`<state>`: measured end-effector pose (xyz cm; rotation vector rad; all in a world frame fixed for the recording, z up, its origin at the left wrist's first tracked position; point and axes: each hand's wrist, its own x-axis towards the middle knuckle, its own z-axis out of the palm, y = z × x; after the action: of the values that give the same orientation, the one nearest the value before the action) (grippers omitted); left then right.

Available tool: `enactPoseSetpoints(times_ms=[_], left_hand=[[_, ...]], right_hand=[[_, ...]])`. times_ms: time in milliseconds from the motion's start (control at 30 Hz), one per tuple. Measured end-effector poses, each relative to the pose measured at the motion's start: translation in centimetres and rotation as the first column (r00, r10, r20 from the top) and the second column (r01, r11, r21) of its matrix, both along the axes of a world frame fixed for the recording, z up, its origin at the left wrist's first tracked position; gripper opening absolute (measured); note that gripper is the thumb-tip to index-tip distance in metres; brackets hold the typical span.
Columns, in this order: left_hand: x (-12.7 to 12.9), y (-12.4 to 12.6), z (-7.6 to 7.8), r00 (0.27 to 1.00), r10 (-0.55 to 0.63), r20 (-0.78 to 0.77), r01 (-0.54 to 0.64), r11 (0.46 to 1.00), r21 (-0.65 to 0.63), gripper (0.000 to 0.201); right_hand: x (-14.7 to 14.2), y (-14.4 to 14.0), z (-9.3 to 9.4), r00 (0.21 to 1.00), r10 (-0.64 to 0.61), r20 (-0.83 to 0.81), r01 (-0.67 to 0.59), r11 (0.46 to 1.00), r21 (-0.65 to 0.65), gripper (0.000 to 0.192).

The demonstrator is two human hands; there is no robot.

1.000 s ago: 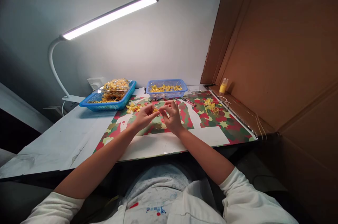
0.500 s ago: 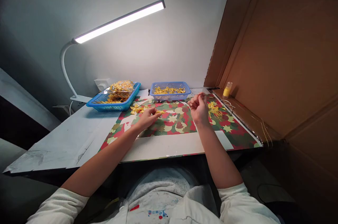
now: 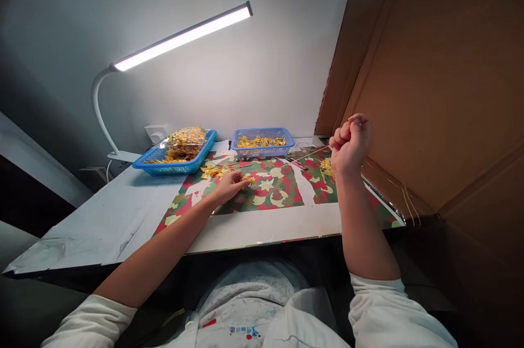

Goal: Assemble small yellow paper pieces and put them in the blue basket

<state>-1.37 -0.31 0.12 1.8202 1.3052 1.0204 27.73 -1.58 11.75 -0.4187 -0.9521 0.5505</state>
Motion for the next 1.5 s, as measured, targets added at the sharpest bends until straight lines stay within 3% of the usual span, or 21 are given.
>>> enactPoseSetpoints(times_ms=[300, 467, 600, 733, 833, 900, 1067, 1267, 1500], left_hand=[[0.1, 0.2, -0.3, 0.998, -0.007, 0.067, 0.009, 1.0, -0.025, 0.035], [0.1, 0.0, 0.0, 0.969, 0.022, 0.245, 0.003, 0.995, -0.099, 0.036], [0.2, -0.1, 0.2, 0.918, 0.056, 0.393, -0.001, 0.99, -0.14, 0.037], [0.3, -0.2, 0.3, 0.905, 0.077, 0.417, -0.007, 0.986, -0.168, 0.037], [0.4, -0.4, 0.5, 0.9, 0.01, 0.436, 0.048, 0.991, -0.123, 0.025], [0.5, -0.5, 0.7, 0.9, -0.019, 0.435, 0.08, 0.989, -0.123, 0.025], [0.6, -0.6, 0.8, 0.906, -0.016, 0.423, 0.084, 0.986, -0.142, 0.036], [0.6, -0.6, 0.7, 0.917, -0.012, 0.399, 0.07, 0.989, -0.13, 0.028], [0.6, -0.7, 0.7, 0.921, -0.016, 0.389, 0.065, 0.992, -0.112, 0.025]], right_hand=[[-1.1, -0.4, 1.8, 0.996, -0.057, 0.074, 0.055, 0.998, 0.025, 0.023], [-2.7, -0.6, 1.3, 0.988, 0.048, 0.146, -0.051, 0.999, 0.011, 0.025], [-4.8, -0.3, -1.5, 0.949, 0.222, 0.222, -0.188, 0.968, -0.167, 0.02], [-7.8, -0.1, -5.8, 0.841, 0.435, 0.32, -0.316, 0.877, -0.362, 0.023], [-9.9, -0.2, -8.8, 0.718, 0.573, 0.395, -0.329, 0.779, -0.533, 0.028], [-10.8, -0.2, -10.4, 0.674, 0.597, 0.435, -0.298, 0.758, -0.58, 0.029], [-11.3, -0.2, -12.1, 0.635, 0.53, 0.562, -0.174, 0.807, -0.565, 0.03], [-11.4, -0.9, -12.0, 0.567, 0.346, 0.748, 0.033, 0.897, -0.44, 0.024], [-11.8, -1.5, -11.9, 0.508, 0.311, 0.803, 0.101, 0.905, -0.414, 0.019]])
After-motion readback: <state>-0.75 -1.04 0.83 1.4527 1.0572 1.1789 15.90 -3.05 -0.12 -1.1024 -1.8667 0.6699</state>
